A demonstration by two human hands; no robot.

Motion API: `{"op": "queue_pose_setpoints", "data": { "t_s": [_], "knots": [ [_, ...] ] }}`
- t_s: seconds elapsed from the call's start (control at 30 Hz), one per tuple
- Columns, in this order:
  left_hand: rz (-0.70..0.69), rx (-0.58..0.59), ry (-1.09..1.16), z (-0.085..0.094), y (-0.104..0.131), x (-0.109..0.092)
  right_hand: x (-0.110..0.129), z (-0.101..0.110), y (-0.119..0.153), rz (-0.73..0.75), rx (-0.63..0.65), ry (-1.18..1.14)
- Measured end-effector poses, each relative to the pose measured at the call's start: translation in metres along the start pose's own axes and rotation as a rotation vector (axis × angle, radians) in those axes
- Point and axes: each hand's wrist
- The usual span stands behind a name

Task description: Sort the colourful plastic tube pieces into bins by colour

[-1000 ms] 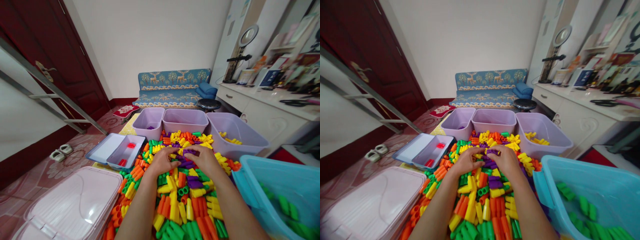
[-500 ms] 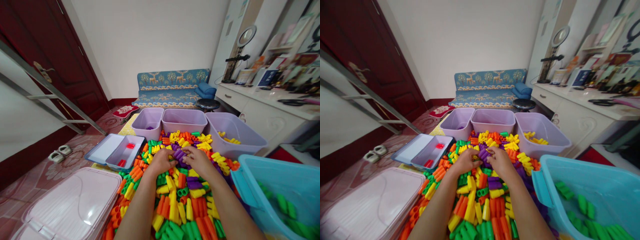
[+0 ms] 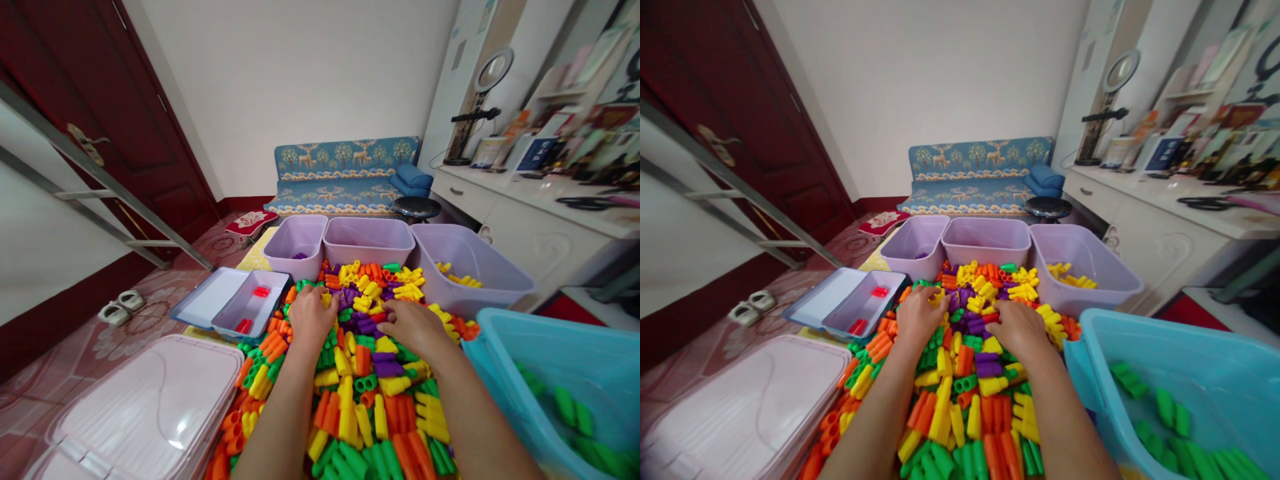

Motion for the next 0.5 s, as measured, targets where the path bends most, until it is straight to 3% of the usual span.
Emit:
{"op": "queue_pose_setpoints", "data": {
  "t_s": [0.23,0.5],
  "knots": [
    [-0.159,0.19,-0.072,0.014,0.002,-0.011,0.013,-0.016,-0.002,0.027,0.011,-0.052],
    [-0.323,0.341,0.191,0.002,0.0,-0.001,0.008,-0.028,-0.007,0.058,0.009,-0.24]
  ]
}}
Point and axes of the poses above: each hand's wrist, its own y-axis away from the middle knuckle, its own z-axis out of the back of the hand, x = y × z, and after that the axes turned 9 degrees about -y, right-handed
